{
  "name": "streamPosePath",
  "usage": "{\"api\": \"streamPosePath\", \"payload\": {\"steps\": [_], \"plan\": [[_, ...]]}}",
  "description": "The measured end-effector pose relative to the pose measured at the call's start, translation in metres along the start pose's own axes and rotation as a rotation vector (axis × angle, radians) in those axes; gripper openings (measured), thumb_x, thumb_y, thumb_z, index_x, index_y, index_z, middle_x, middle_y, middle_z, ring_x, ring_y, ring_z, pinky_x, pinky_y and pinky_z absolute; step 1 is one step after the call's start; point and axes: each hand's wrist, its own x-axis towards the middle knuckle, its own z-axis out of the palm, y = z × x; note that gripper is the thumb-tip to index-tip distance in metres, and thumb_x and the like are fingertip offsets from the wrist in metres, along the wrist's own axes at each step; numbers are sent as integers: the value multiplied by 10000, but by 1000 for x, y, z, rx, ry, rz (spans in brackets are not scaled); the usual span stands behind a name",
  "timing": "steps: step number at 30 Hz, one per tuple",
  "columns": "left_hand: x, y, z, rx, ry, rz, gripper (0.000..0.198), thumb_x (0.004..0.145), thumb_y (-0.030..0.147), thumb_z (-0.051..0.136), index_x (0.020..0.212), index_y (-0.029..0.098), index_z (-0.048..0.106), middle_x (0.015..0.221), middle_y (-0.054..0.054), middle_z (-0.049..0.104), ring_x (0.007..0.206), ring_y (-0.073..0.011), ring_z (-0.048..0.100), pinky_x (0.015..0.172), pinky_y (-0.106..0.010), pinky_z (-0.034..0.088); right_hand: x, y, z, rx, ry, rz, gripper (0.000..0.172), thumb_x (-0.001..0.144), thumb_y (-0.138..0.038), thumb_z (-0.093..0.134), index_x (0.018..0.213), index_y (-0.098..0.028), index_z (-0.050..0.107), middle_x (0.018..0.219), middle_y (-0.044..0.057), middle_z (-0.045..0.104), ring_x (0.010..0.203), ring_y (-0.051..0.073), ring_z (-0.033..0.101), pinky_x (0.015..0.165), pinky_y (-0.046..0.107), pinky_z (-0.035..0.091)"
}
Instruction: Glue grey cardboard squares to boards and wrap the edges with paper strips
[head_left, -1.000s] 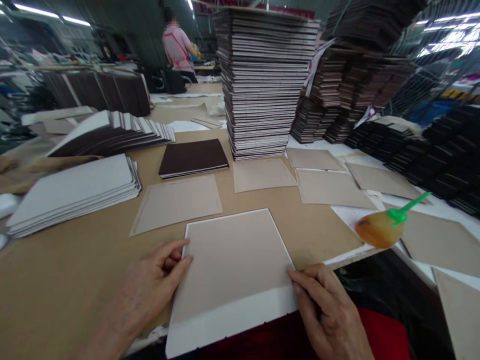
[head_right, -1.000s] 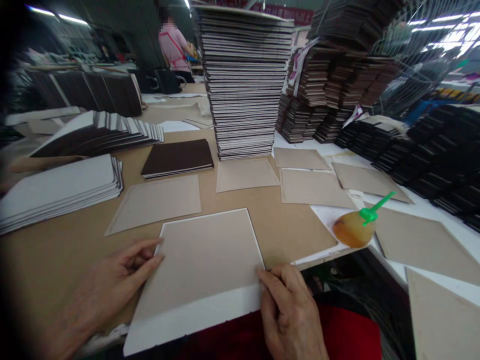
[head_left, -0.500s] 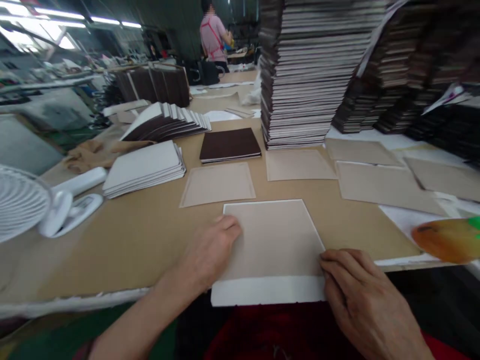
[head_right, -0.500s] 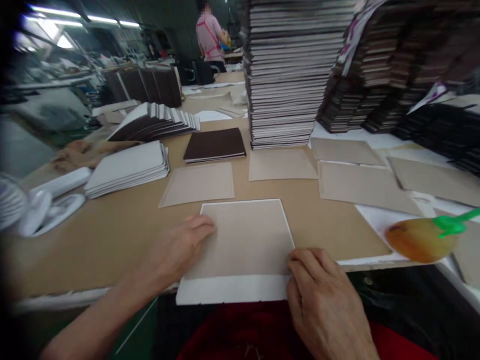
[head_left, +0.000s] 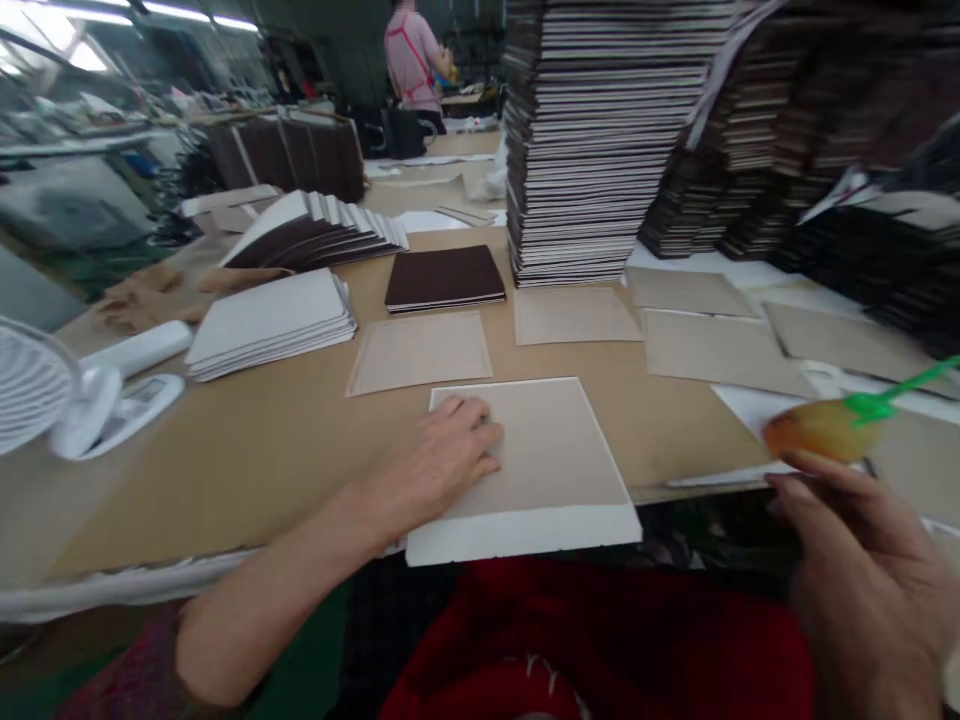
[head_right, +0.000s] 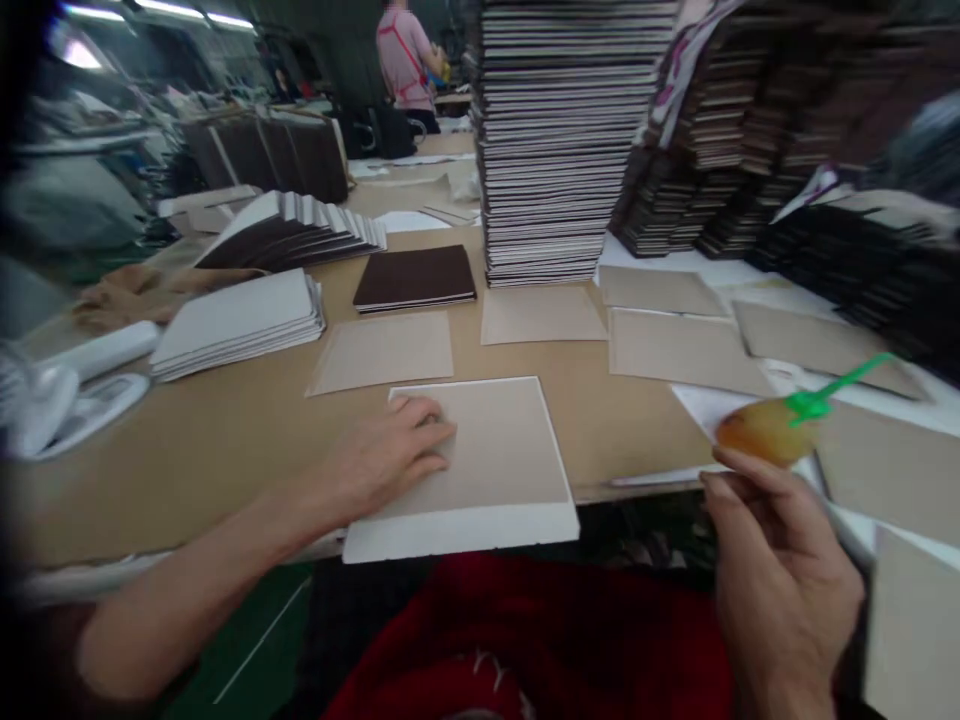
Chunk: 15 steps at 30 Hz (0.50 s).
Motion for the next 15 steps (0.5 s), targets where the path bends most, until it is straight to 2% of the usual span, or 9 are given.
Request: {"api": "streamPosePath", "payload": {"steps": [2, 4, 6, 10, 13, 15], "plan": [[1, 6, 5, -44, -6, 28, 187, 915, 265, 442, 1008, 205, 594, 1115, -63, 552, 1046, -242, 475, 901, -378, 422, 5, 14, -5, 113, 174, 101, 387, 763, -358, 654, 1136, -271, 603, 967, 27, 613, 856, 220, 596, 889, 472, 460], [3, 14, 7, -50, -11, 24, 203, 909, 210, 410, 985, 174, 595, 1108, -82, 557, 1056, -246, 468, 919, -384, 408, 11, 26, -6, 87, 211, 90, 501, 733, -345, 683, 1202, -239, 544, 1078, 45, 583, 983, 224, 574, 902, 449, 462], [4, 24, 7, -38, 0, -5, 252, 902, 294, 434, 1039, 154, 592, 1098, -107, 554, 1048, -269, 464, 923, -412, 401, 15, 34, -5, -38, 200, 48, 620, 734, -357, 681, 1293, -219, 453, 1232, 89, 496, 1119, 244, 512, 903, 426, 466], [4, 40, 11, -27, 19, -43, 574, 858, 544, 454, 1331, 218, 456, 1135, -125, 536, 1065, -309, 447, 915, -466, 392, 24, 35, -1, -270, 249, -105, 776, 747, -409, 653, 1388, -138, 309, 1349, 196, 336, 1186, 305, 439, 889, 458, 464], [1, 42, 21, -28, 41, -90, 560, 872, 558, 414, 1364, 292, 431, 1243, -129, 497, 1163, -334, 405, 954, -509, 349, 35, 38, 0, -403, 305, -241, 827, 751, -452, 635, 1395, -82, 271, 1351, 248, 325, 1237, 372, 351, 938, 562, 376], [-1, 40, 26, -61, 52, -113, 594, 857, 597, 410, 1374, 304, 415, 1343, -131, 438, 1237, -344, 360, 993, -529, 311, 45, 43, -1, -483, 304, -283, 836, 753, -491, 617, 1382, -56, 280, 1326, 266, 366, 1239, 402, 340, 958, 610, 312]]}}
